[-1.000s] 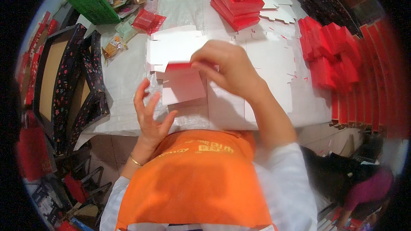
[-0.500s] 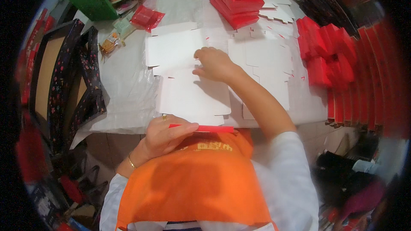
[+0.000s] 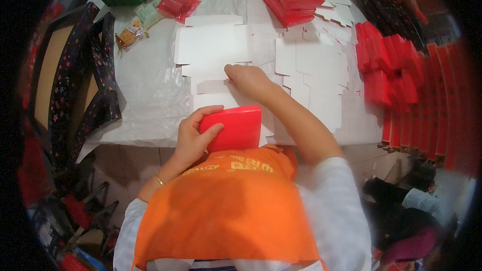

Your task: The person folds flat red paper sheets into small rectangular boxes by hand. They repeatedly pick up a sheet, fold the sides to form the box shape, and place the finished box on a growing stack to the right.

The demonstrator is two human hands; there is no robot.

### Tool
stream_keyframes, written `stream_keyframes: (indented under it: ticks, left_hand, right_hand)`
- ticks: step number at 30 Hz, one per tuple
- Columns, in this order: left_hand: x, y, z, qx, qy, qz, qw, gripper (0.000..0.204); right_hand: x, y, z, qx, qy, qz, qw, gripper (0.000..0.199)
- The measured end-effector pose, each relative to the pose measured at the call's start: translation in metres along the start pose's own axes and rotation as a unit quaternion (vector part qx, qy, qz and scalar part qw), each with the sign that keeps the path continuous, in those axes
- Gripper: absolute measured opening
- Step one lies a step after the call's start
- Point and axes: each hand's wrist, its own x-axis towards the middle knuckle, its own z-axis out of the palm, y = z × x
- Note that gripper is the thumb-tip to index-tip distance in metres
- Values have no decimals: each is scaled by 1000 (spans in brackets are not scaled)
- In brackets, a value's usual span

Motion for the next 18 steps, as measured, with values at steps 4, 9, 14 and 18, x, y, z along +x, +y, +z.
stream_keyframes:
  ticks: [4, 9, 14, 18]
  left_hand:
    - [10, -10, 0, -36, 28, -43, 998, 30]
    - [10, -11, 4, -110, 41, -57, 991, 28]
    - [7, -15, 9, -206, 41, -90, 974, 35]
    - [4, -7, 11, -249, 54, -101, 962, 34]
  right_hand:
    - [-14, -5, 9, -59, 24, -48, 997, 14]
    - [-25, -17, 3, 84, 51, -1, 995, 16]
    - [-26, -3, 11, 163, 72, 13, 984, 17]
    - [-29, -3, -9, 137, -24, 76, 987, 18]
